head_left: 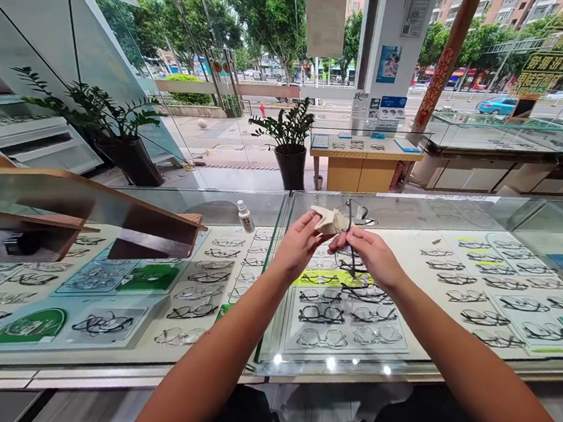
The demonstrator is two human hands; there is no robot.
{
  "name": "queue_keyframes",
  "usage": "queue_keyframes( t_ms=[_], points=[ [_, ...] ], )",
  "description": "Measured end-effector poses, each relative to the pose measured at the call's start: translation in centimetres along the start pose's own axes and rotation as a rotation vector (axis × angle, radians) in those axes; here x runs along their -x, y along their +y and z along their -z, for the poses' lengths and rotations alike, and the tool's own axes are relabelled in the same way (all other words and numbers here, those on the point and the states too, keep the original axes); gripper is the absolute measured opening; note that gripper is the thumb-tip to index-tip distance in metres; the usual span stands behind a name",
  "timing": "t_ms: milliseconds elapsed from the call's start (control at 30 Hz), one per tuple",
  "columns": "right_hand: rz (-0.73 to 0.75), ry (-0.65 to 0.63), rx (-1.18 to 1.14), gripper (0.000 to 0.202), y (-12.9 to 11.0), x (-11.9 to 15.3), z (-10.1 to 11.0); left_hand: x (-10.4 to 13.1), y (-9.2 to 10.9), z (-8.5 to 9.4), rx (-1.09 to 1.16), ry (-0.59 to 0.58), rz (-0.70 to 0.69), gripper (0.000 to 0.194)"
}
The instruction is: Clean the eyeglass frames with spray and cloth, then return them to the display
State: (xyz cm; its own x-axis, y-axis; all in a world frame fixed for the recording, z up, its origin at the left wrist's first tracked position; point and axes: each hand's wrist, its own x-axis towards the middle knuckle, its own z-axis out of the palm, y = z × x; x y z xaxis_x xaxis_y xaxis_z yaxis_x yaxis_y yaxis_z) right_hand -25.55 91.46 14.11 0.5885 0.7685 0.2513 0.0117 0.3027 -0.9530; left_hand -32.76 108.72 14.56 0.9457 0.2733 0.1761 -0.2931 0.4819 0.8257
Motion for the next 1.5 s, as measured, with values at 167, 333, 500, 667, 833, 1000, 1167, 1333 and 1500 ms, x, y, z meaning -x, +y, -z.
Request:
queue_keyframes(
  t_ms=[167,333,500,667,833,1000,1167,1333,1500],
  points=[
    [-0.025,-0.037,0.028,0.029,-0.1,0.1,-0.4,0.1,-0.3,-0.2,-0.015,0.051,0.002,0.047],
    [-0.022,-0.071,0.051,0.029,0.1,0.1,-0.8,0.3,-0.4,-0.4,-0.056,-0.003,0.036,0.056],
    [-0.013,-0.123,0.048,0.031,0.1,0.2,-1.1,0.6,-0.3,-0.7,-0.167,-0.137,0.105,0.049],
    [-0.065,-0.105,-0.036,0.029,0.1,0.1,-0.7,0.6,0.2,-0.5,-0.157,-0.219,0.141,0.045],
    [-0.135,-0.066,-0.123,0.031,0.4,-0.2,-0.4,0.7,0.4,-0.4,-0.114,-0.219,0.166,0.045],
    [-0.070,-0.073,-0.030,0.032,0.6,-0.1,-0.7,0.8,-0.3,-1.0,-0.142,-0.090,0.077,0.052],
    [-0.023,-0.107,0.088,0.034,-0.2,0.3,-1.2,0.8,-0.7,-1.7,-0.123,-0.025,0.032,0.054],
    [-0.020,-0.075,0.120,0.032,-0.9,0.5,-1.1,0.3,-0.3,-1.2,-0.109,-0.067,-0.021,0.052],
    [-0.048,-0.012,0.102,0.032,-0.6,0.3,-0.1,0.1,0.7,0.0,-0.121,-0.126,-0.035,0.042]
  ],
)
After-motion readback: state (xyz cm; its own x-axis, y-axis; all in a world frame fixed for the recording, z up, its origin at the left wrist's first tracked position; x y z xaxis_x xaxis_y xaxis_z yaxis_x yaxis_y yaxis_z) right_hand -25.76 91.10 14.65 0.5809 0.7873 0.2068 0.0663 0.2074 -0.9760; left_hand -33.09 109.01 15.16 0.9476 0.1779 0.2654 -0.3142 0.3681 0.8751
